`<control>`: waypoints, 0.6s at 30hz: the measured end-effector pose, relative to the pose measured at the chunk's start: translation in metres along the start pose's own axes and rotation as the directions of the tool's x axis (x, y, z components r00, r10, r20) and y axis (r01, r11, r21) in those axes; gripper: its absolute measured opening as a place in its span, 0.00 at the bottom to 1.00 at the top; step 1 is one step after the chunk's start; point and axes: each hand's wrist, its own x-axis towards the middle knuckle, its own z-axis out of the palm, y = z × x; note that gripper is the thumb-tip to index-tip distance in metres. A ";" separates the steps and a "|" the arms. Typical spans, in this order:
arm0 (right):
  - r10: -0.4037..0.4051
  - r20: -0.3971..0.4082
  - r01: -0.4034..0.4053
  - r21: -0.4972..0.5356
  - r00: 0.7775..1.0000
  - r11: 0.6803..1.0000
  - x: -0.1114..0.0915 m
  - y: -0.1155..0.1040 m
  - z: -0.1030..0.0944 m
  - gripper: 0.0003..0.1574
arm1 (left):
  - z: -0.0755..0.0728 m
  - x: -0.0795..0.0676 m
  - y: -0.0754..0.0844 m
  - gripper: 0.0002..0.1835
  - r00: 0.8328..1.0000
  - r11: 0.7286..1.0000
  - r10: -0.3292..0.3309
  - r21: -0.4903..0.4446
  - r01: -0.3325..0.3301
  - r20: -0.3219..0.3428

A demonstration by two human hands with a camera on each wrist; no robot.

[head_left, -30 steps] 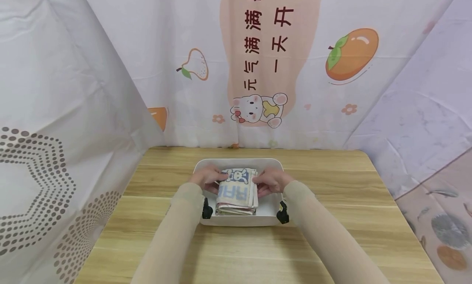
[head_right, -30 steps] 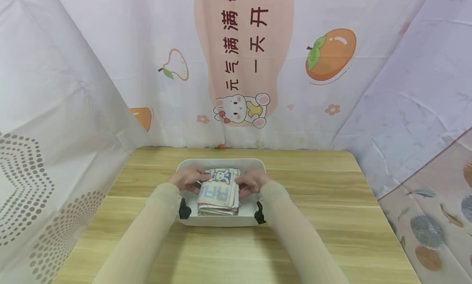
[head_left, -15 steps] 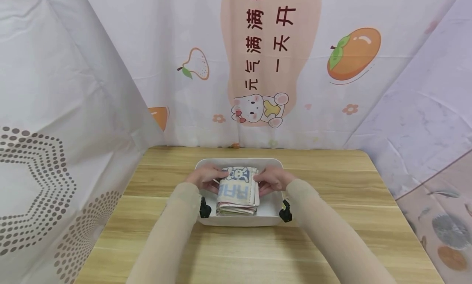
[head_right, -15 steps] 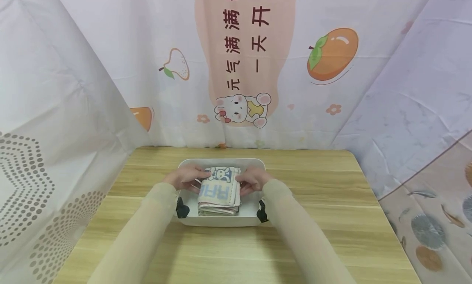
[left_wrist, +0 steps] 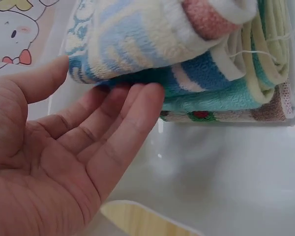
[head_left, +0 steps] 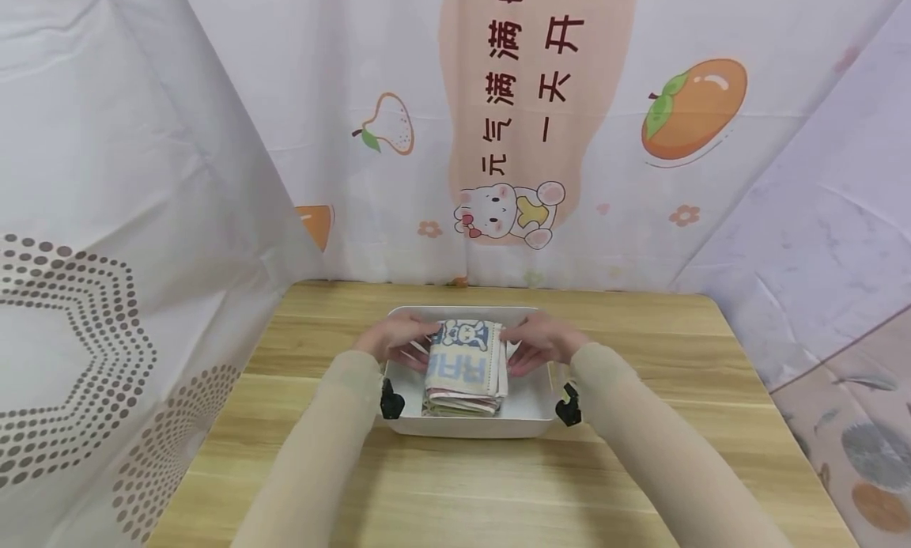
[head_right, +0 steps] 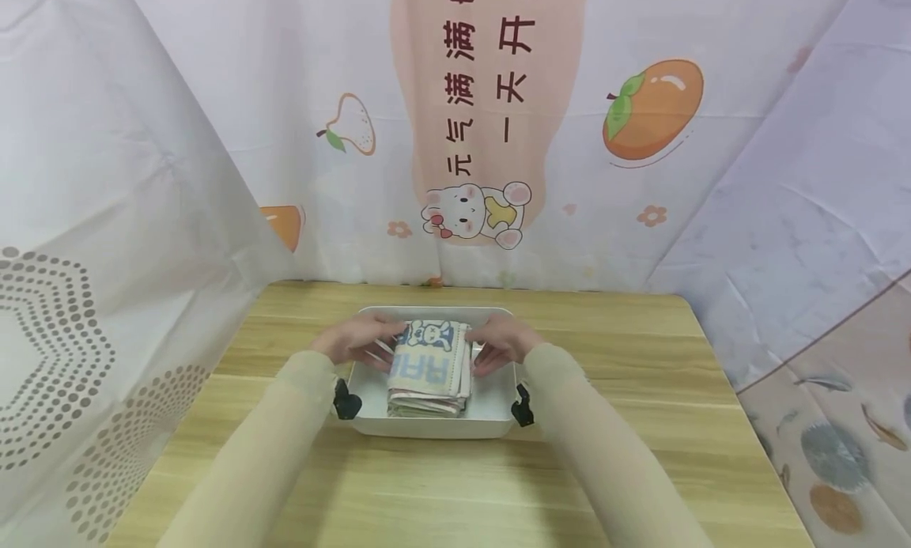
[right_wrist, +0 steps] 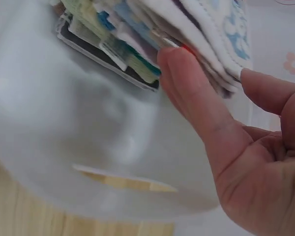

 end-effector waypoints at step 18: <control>-0.197 -0.141 0.201 0.011 0.970 0.980 -0.053 0.042 -0.087 0.29 | -0.058 -0.044 0.001 0.25 0.903 0.895 0.354 0.369 -0.252 -0.242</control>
